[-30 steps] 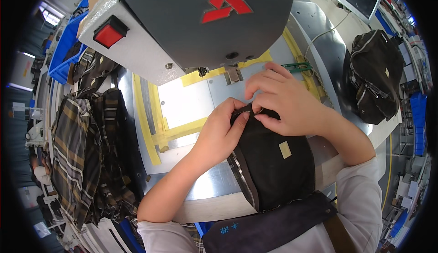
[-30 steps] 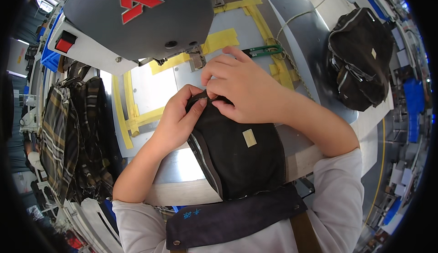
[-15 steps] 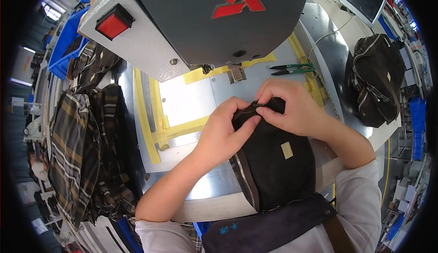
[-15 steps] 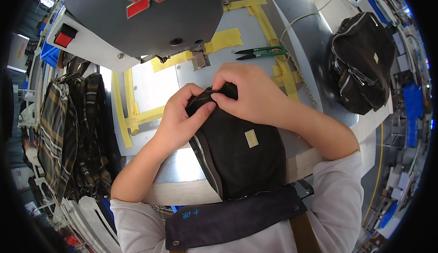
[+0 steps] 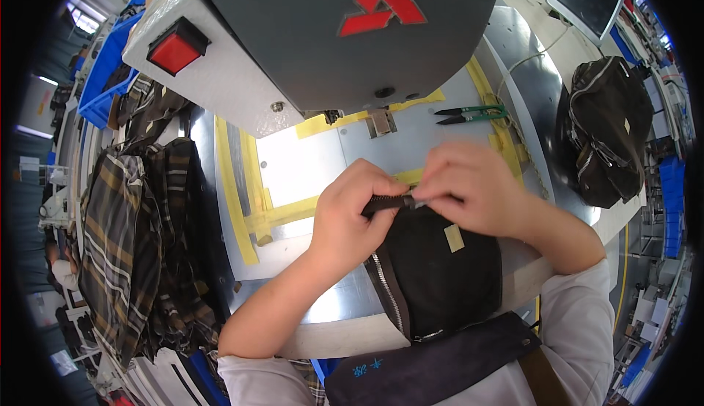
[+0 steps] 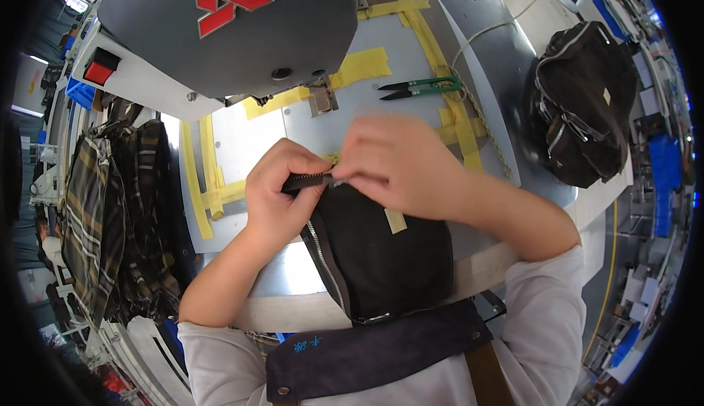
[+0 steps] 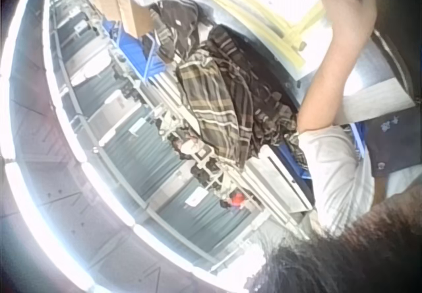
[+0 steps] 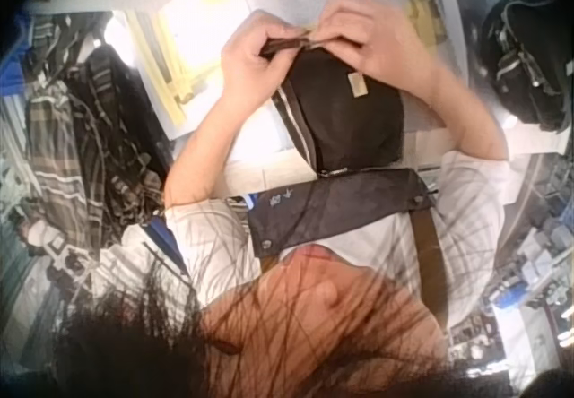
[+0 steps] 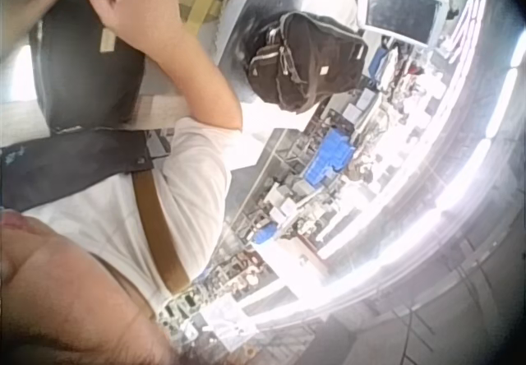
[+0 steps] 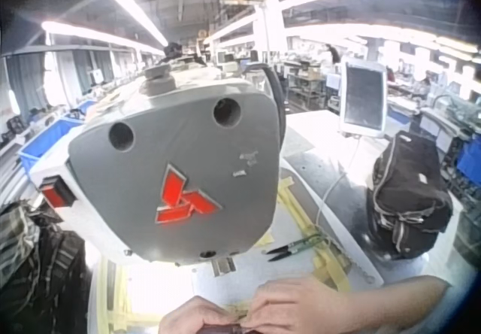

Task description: The person aligns a zipper on a black bag and sews it using a sewing machine. They repeat this process for multiple bags, moving finished items aside and picking up new ones from a nearby stack.

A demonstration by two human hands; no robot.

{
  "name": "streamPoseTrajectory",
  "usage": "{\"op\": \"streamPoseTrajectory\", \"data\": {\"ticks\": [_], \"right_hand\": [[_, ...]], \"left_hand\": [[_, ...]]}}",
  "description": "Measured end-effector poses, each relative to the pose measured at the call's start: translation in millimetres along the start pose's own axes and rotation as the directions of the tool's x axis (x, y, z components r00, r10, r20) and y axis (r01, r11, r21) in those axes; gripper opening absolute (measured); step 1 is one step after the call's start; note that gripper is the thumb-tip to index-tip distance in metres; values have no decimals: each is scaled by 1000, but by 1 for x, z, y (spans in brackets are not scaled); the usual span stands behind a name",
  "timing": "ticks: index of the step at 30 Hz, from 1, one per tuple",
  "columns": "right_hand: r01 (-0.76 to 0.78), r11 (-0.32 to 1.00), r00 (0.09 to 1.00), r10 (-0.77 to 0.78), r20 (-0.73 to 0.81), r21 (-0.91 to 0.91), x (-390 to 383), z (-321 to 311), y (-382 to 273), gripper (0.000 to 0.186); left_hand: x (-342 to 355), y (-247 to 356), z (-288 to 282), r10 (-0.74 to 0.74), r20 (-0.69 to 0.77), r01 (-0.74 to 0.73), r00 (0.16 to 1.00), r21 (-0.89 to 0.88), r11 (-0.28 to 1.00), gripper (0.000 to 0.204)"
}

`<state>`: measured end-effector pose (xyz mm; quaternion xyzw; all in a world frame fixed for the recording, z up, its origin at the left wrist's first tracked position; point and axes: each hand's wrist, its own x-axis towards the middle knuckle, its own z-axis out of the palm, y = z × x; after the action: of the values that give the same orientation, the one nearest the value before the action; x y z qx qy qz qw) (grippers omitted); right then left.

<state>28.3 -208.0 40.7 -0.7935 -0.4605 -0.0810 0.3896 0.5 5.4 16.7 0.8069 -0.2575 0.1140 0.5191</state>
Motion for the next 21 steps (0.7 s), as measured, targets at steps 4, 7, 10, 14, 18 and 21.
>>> {"op": "streamPoseTrajectory", "data": {"ticks": [4,7,10,14,18,21], "right_hand": [[341,907,929,-366,-62,-246,-1,3,-5,13],[402,850,885,-457,-95,-341,-3,6,-6,11],[420,828,872,-482,-87,-372,-5,7,-5,11],[427,823,869,-488,-79,-375,-6,6,-5,10],[445,808,861,-504,-62,-386,-5,4,-5,9],[448,807,859,-508,-67,-386,-5,5,-5,10]], "left_hand": [[0,-2,1,225,-78,-220,971,72,973,29],[0,-3,2,277,-117,-267,954,95,959,30],[-2,-4,2,269,-134,-251,954,140,958,32],[2,0,2,251,-119,-226,961,187,956,34],[1,0,1,282,-104,-260,954,188,947,37],[0,-1,1,284,-97,-264,954,181,947,37]]}}
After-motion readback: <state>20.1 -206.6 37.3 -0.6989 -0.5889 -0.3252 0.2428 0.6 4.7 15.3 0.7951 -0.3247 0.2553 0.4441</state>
